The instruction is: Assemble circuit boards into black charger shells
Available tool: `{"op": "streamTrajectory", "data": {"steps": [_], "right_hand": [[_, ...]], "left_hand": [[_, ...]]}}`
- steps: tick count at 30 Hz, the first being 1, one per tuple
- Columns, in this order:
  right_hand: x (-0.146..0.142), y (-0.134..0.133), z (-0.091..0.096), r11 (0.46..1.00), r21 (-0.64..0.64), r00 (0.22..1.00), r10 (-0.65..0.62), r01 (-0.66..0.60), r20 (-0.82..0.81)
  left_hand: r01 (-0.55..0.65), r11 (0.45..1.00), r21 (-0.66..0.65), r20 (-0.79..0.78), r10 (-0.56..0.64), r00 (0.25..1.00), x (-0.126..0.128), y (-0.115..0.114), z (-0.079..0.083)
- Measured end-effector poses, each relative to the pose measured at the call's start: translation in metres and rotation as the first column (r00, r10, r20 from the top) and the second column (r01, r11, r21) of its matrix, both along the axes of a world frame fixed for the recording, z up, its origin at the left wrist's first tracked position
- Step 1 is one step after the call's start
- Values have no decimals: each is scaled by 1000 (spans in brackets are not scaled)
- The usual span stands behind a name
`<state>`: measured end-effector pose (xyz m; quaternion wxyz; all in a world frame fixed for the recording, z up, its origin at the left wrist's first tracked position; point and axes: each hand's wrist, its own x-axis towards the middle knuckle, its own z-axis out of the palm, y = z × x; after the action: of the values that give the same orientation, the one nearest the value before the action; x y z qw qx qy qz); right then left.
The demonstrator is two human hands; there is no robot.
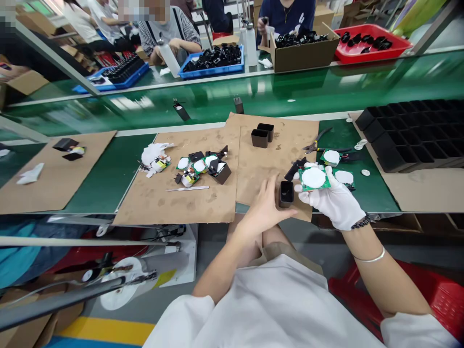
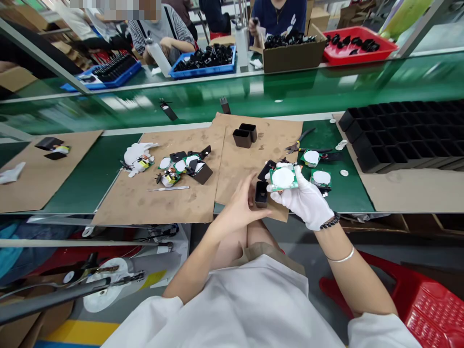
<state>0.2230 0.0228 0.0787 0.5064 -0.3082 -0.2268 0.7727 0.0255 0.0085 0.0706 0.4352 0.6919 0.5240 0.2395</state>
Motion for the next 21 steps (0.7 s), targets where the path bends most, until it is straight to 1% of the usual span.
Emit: {"op": "streamTrajectory", "data": {"steps": [2,4,6,8,9,11,13,15,16,18,21], "right_hand": [[1,-1,0,996,61,997,-67,64,45],[1,-3,2,973,179,978,-170,147,122],[1,-7,7,918,328,923,-307,224,230],[-2,-16,11,831,492,831,-451,259,326],[-3,-21,13,787,565,786,-504,247,359],[-7,-32,17,711,673,717,-576,203,392],[-12,-42,21,646,741,667,-635,182,389],[-16,-48,26,586,789,640,-680,182,357],[-19,-50,29,557,812,648,-687,177,329],[-23,-52,35,504,850,699,-663,152,269],[-28,-52,44,429,895,761,-620,125,191]], "left_hand": [[57,998,7,52,-57,997,-6,11,-6],[113,993,32,111,-116,987,-8,24,-14],[107,993,58,155,-115,981,-5,31,-19],[43,995,92,194,-60,979,-1,30,-16],[5,993,115,218,-30,975,1,26,-11],[-39,985,170,255,-6,967,2,15,6],[-49,973,226,254,-10,967,-1,3,27],[-38,960,279,231,-28,973,-5,-7,46],[-28,954,300,215,-39,976,-8,-11,54],[-8,941,337,185,-58,981,-12,-18,66],[11,920,392,143,-73,987,-16,-24,75]]}}
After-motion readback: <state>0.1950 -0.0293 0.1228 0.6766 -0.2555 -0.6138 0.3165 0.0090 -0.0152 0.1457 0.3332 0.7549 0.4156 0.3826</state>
